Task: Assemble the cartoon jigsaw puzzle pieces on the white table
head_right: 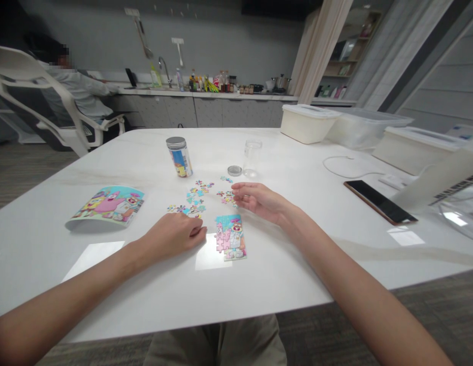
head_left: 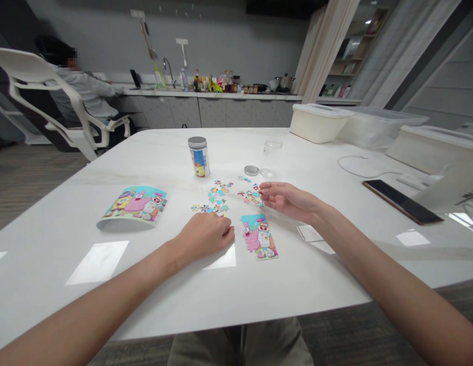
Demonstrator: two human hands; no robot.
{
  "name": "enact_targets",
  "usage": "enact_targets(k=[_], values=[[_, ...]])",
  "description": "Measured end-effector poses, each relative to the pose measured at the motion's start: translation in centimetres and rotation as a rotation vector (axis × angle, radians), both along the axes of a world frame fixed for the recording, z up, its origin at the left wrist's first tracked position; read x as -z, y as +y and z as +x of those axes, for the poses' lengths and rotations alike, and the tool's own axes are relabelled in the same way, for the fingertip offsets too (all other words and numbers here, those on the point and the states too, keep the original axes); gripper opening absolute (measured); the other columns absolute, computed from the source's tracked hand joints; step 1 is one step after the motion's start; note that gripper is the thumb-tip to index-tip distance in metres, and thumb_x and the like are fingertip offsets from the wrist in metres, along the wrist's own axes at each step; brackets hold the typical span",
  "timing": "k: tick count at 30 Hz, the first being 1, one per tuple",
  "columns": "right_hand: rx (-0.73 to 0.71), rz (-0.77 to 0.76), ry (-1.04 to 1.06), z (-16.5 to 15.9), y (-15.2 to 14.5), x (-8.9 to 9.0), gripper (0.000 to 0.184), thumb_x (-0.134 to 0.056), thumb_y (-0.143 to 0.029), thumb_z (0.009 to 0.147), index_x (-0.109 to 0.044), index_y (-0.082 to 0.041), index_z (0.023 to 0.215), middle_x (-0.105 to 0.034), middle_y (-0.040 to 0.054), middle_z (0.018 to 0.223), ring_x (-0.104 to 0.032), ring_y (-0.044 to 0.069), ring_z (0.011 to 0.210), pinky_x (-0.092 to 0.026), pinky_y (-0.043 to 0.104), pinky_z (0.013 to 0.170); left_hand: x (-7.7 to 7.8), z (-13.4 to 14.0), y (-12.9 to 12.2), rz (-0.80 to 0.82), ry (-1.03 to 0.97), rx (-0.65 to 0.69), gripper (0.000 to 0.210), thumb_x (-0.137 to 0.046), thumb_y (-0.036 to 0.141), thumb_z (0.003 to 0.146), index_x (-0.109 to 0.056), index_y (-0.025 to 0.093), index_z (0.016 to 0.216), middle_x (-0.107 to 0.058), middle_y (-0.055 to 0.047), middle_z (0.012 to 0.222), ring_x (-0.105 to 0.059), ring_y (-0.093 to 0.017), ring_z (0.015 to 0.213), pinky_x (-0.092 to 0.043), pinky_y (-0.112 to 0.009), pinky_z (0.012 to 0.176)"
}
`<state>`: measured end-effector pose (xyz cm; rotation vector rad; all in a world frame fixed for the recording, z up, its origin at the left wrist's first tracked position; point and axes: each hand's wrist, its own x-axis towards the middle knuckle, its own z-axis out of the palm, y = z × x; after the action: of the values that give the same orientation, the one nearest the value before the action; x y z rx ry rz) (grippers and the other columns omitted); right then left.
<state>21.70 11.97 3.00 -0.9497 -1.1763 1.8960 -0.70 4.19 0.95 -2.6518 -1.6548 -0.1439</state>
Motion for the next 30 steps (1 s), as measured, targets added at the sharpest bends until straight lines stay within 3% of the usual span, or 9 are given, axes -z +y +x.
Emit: enact_targets(k=[9, 16, 24, 30], values=[[0.005, -0.008, -0.049, 0.03, -0.10, -0.25, 0.032, -0.072, -0.003, 0.062, -0.066, -0.017, 0.090, -0.060, 0.0035, 0.085, -0.055, 0.013, 0.077, -0.048, 0.029, 0.081, 0.15, -0.07, 0.02, 0.005, 0.014, -0.002, 0.036, -0.036, 0.029, 0.085, -0.049, 0.019, 0.053, -0.043, 0.000, 0.045, -0.030, -0.011, 0.041, -0.017, -0.029, 0.048], [-0.060, 0.001, -0.023, 0.08, -0.14, -0.32, 0.020, -0.076, -0.009, 0.064, -0.064, -0.017, 0.079, -0.062, 0.0043, 0.086, -0.058, 0.014, 0.082, -0.049, 0.026, 0.079, 0.02, -0.02, -0.05, -0.010, 0.017, -0.008, 0.036, -0.036, 0.029, 0.085, -0.051, 0.019, 0.054, -0.045, -0.001, 0.046, -0.034, -0.012, 0.042, -0.022, -0.028, 0.049], [-0.005, -0.003, -0.045, -0.02, 0.06, -0.19, 0.022, -0.079, -0.016, 0.065, -0.068, -0.014, 0.084, -0.062, 0.0019, 0.083, -0.044, 0.006, 0.058, -0.044, 0.019, 0.054, -0.18, 0.14, -0.18, -0.014, -0.003, -0.007, 0.040, -0.036, 0.035, 0.087, -0.051, 0.019, 0.054, -0.047, -0.001, 0.047, -0.033, -0.011, 0.043, -0.021, -0.027, 0.050], [-0.044, -0.049, 0.011, -0.06, -0.29, -0.50, 0.019, -0.075, -0.014, 0.068, -0.065, -0.015, 0.084, -0.062, 0.0033, 0.083, -0.053, 0.009, 0.068, -0.048, 0.021, 0.064, -0.02, 0.13, -0.15, -0.009, -0.007, -0.003, 0.040, -0.035, 0.034, 0.087, -0.051, 0.019, 0.053, -0.047, -0.001, 0.047, -0.032, -0.011, 0.042, -0.021, -0.027, 0.050]])
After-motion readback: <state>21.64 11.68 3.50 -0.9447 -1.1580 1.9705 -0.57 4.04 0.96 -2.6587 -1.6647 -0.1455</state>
